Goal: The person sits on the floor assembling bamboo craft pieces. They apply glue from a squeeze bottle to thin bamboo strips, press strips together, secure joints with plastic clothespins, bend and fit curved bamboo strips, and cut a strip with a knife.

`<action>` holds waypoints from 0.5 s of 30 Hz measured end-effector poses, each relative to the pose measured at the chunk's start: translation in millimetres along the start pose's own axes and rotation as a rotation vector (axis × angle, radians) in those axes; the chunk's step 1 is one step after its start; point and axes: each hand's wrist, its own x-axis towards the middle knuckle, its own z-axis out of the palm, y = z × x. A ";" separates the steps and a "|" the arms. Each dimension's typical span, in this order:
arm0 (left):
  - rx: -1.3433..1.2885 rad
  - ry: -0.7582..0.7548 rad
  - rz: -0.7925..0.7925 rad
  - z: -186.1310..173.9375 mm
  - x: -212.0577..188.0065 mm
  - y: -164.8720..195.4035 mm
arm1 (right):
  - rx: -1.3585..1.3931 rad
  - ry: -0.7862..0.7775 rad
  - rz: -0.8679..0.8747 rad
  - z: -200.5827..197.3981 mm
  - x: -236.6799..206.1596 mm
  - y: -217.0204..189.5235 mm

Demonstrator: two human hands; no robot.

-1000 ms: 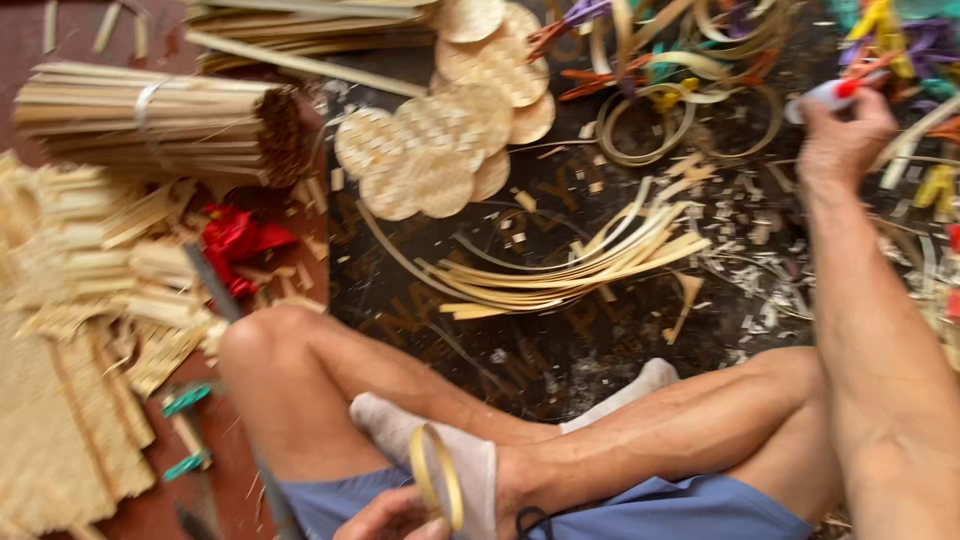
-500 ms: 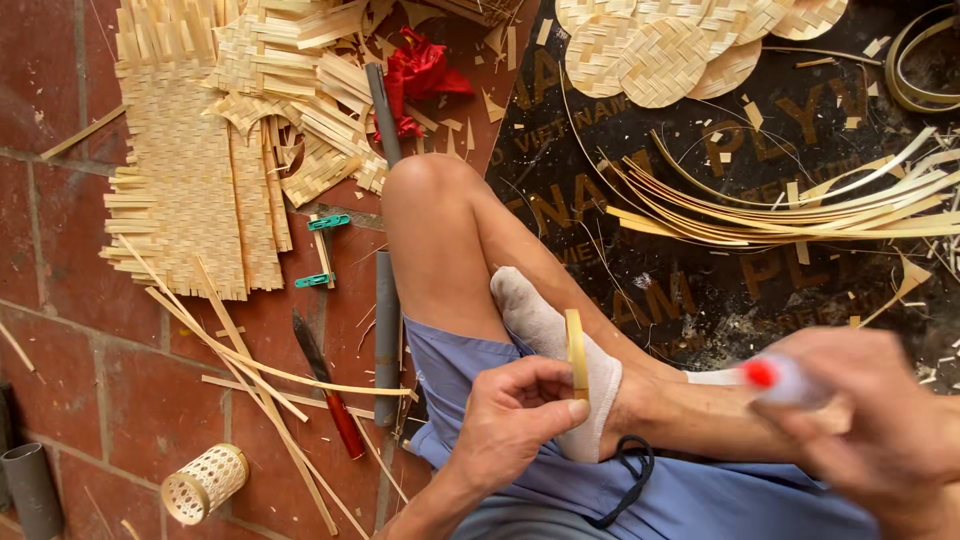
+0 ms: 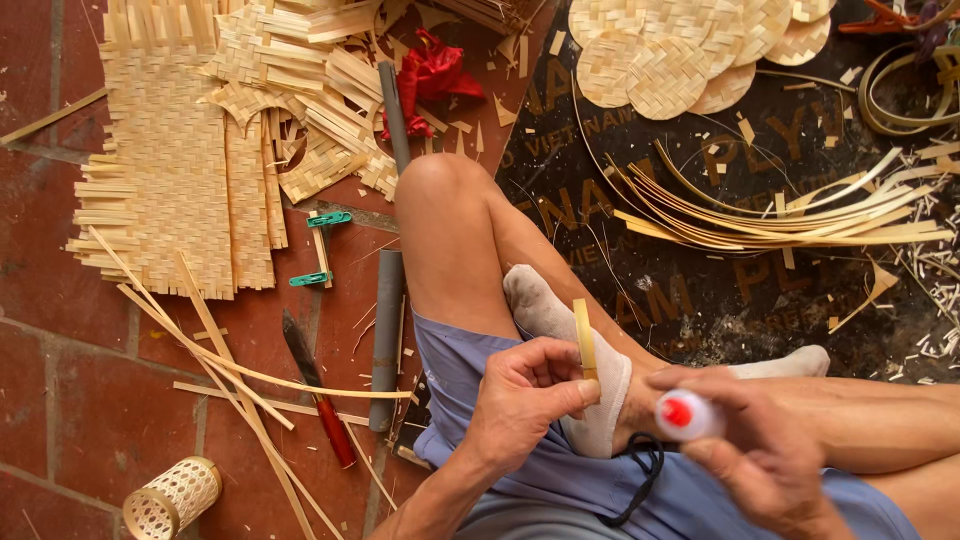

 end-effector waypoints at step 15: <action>-0.086 -0.001 0.018 2.5 -10.5 10.0 | 0.181 0.306 -0.115 78.4 -30.2 26.3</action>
